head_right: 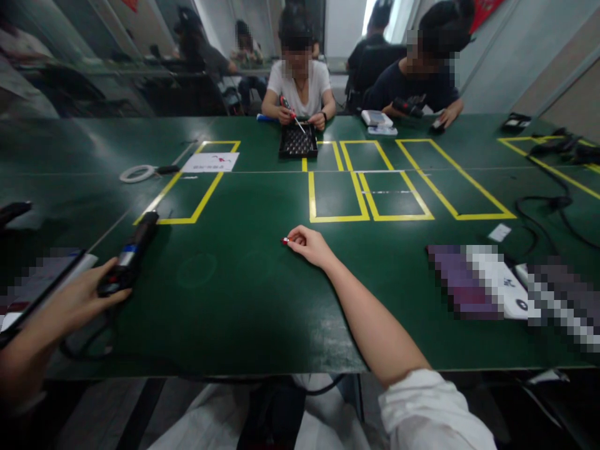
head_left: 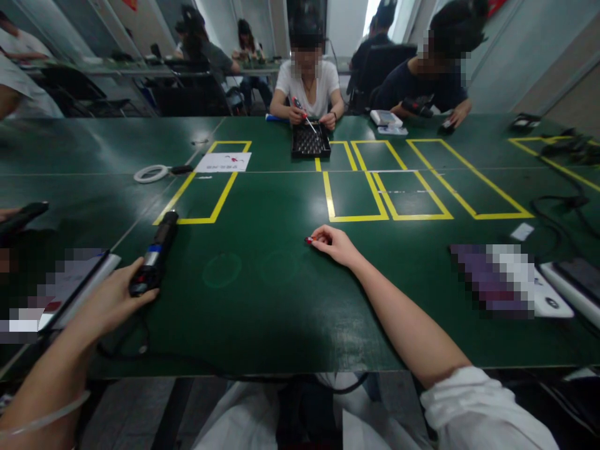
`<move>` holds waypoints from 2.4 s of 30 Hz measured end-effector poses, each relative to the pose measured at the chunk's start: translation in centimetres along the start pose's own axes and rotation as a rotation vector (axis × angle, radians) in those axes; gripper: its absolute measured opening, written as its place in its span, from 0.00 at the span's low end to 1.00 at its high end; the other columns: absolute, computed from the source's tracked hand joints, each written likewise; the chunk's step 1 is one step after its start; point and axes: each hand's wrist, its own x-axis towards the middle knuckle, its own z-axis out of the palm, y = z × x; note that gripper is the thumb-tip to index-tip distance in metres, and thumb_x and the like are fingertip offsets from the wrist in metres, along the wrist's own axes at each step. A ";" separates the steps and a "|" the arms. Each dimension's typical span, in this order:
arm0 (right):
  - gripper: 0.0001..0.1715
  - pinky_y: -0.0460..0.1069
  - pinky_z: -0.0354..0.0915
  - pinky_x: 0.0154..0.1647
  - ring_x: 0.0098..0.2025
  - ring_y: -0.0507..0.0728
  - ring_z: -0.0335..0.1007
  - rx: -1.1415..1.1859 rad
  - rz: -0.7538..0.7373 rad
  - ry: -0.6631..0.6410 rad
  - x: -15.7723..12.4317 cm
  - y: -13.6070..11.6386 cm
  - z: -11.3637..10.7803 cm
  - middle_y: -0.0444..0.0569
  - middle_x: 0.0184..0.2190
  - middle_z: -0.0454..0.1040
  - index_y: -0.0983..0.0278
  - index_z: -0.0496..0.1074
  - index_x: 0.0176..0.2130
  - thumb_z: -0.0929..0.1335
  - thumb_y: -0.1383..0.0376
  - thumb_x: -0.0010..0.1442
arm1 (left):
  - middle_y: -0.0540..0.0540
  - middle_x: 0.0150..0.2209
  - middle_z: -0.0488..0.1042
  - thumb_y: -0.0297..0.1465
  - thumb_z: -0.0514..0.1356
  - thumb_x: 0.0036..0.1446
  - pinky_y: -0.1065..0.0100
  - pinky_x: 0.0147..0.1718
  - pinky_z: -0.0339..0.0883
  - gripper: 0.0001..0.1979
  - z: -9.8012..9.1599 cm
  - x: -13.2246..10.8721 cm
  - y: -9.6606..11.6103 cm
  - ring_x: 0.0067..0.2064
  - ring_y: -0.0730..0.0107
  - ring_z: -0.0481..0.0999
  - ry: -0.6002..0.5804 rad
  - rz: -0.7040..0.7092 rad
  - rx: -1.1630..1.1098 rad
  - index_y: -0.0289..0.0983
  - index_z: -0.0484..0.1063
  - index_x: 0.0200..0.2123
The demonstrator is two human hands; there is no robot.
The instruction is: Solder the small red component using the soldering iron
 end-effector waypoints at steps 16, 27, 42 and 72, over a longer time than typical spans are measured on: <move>0.10 0.46 0.60 0.30 0.27 0.49 0.60 0.038 -0.078 -0.029 0.0 0.3 0.0 0.42 0.28 0.67 0.64 0.68 0.39 0.69 0.63 0.55 | 0.34 0.59 0.66 0.44 0.56 0.55 0.57 0.50 0.65 0.40 -0.5 2.9 19.1 0.53 0.49 0.69 0.032 0.327 -0.050 0.32 0.51 0.66; 0.04 0.46 0.61 0.31 0.28 0.49 0.61 -0.054 -0.212 0.026 0.0 0.6 0.1 0.43 0.30 0.67 0.63 0.69 0.35 0.67 0.68 0.56 | 0.36 0.59 0.66 0.35 0.58 0.53 0.57 0.52 0.64 0.37 -0.7 3.1 29.6 0.52 0.52 0.68 0.042 0.549 -0.206 0.33 0.53 0.65; 0.04 0.47 0.62 0.38 0.33 0.52 0.65 -0.289 -0.236 -0.036 0.0 0.1 0.7 0.45 0.34 0.66 0.62 0.69 0.36 0.67 0.68 0.58 | 0.38 0.60 0.61 0.36 0.56 0.56 0.57 0.47 0.69 0.36 0.2 2.0 30.6 0.56 0.52 0.66 0.026 0.520 -0.328 0.38 0.50 0.67; 0.10 0.46 0.58 0.28 0.26 0.50 0.61 0.036 -0.040 0.089 0.1 0.3 0.9 0.42 0.25 0.67 0.63 0.66 0.32 0.67 0.59 0.58 | 0.37 0.51 0.65 0.47 0.51 0.62 0.59 0.43 0.64 0.32 0.1 1.9 31.2 0.48 0.53 0.69 0.134 0.431 -0.182 0.42 0.53 0.66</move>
